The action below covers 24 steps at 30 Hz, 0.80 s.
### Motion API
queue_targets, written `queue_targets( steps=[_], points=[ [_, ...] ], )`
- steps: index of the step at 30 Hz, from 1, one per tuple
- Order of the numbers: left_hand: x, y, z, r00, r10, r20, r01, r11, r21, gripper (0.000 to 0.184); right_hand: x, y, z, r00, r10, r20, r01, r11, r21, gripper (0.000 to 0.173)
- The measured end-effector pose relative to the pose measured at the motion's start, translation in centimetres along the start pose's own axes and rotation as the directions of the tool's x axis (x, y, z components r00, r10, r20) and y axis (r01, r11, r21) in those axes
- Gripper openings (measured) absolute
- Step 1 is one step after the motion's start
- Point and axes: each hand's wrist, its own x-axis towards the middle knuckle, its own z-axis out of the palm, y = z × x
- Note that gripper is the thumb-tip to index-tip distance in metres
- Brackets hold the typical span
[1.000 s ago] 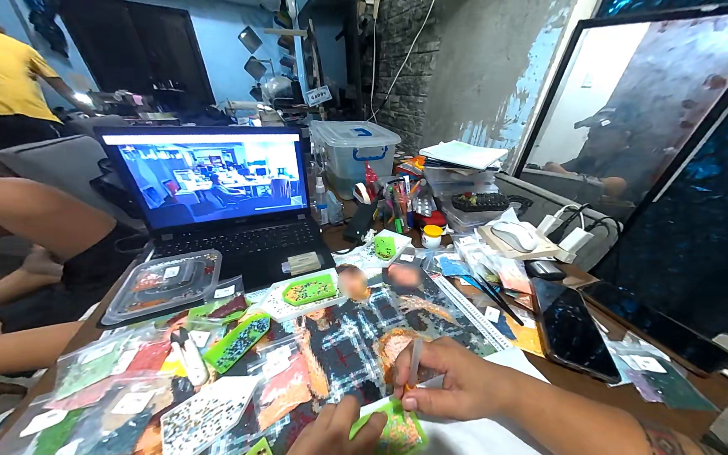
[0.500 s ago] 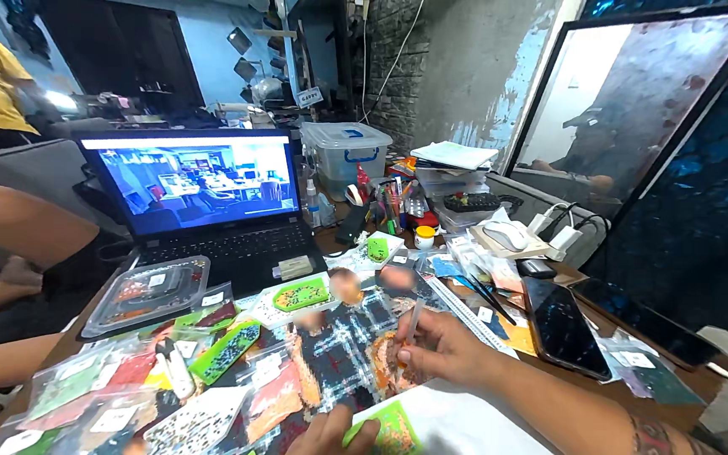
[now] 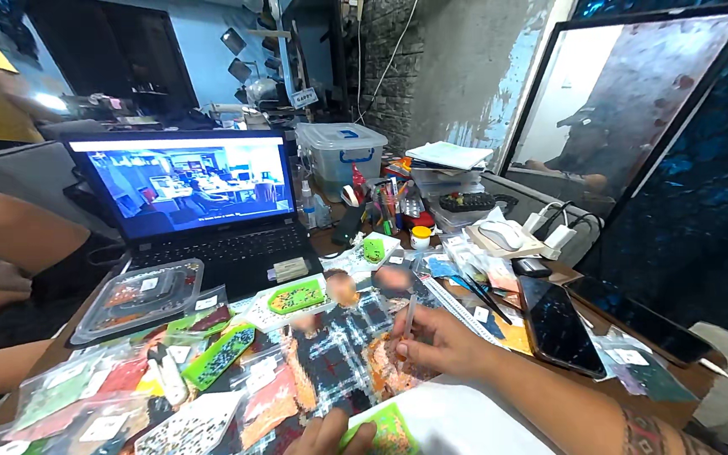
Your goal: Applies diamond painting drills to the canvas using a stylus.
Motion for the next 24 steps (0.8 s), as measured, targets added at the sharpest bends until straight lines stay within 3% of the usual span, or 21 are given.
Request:
queue_targets(
  steps=[24],
  points=[
    [-0.04,-0.18,0.1,1.0,0.02,-0.018,-0.02,1.0,-0.017,0.042,0.1,-0.09,-0.38,0.997,0.068,-0.031,-0.067,0.997,0.029,0.019]
  ],
)
